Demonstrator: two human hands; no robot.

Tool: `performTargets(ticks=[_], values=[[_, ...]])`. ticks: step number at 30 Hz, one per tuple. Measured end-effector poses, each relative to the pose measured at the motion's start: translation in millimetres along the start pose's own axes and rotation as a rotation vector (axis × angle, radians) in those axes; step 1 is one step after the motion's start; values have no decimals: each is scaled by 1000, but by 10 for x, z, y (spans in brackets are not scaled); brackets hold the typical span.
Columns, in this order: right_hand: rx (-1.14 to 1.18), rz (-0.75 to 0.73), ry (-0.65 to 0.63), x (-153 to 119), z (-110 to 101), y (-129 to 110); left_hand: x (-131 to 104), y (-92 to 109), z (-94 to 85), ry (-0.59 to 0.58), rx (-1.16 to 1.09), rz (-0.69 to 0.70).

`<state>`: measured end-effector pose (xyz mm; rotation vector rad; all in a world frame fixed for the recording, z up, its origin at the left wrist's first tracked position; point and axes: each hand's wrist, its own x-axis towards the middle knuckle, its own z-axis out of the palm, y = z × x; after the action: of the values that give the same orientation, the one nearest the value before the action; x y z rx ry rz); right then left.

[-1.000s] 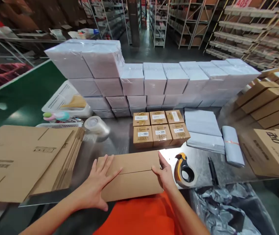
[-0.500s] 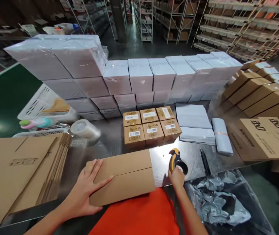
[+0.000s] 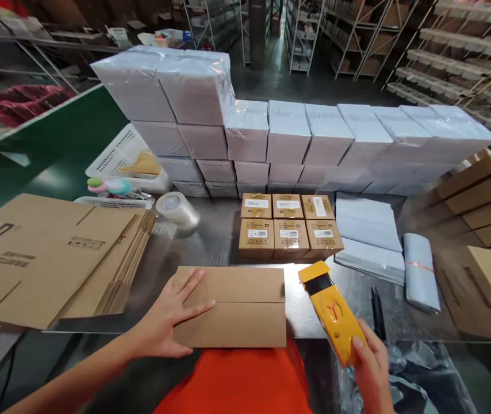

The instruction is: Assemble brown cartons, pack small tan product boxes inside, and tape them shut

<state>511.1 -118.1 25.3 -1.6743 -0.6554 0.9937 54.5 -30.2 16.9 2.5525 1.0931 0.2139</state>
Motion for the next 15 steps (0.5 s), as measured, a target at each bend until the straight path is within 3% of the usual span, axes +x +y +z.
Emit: performTargets(ticks=[1, 4, 6, 8, 11, 13, 15], values=[[25, 10, -26, -46, 161, -210, -1, 2, 9, -4, -1, 1], [-23, -111, -318, -115, 858, -743, 6, 10, 24, -18, -25, 10], [-87, -129, -581, -96, 1309, -941, 25, 12, 17, -26, -73, -11], [-169, -98, -778, -44, 1598, -999, 52, 8, -2, -36, -125, -48], [-236, -51, -846, 65, 1673, -938, 82, -3, -37, -61, -173, -60], [-242, -42, -837, 143, 1584, -888, 85, 9, -66, -58, -200, -47], [-248, -39, -839, 202, 1490, -863, 83, 71, -115, 23, -248, -96]])
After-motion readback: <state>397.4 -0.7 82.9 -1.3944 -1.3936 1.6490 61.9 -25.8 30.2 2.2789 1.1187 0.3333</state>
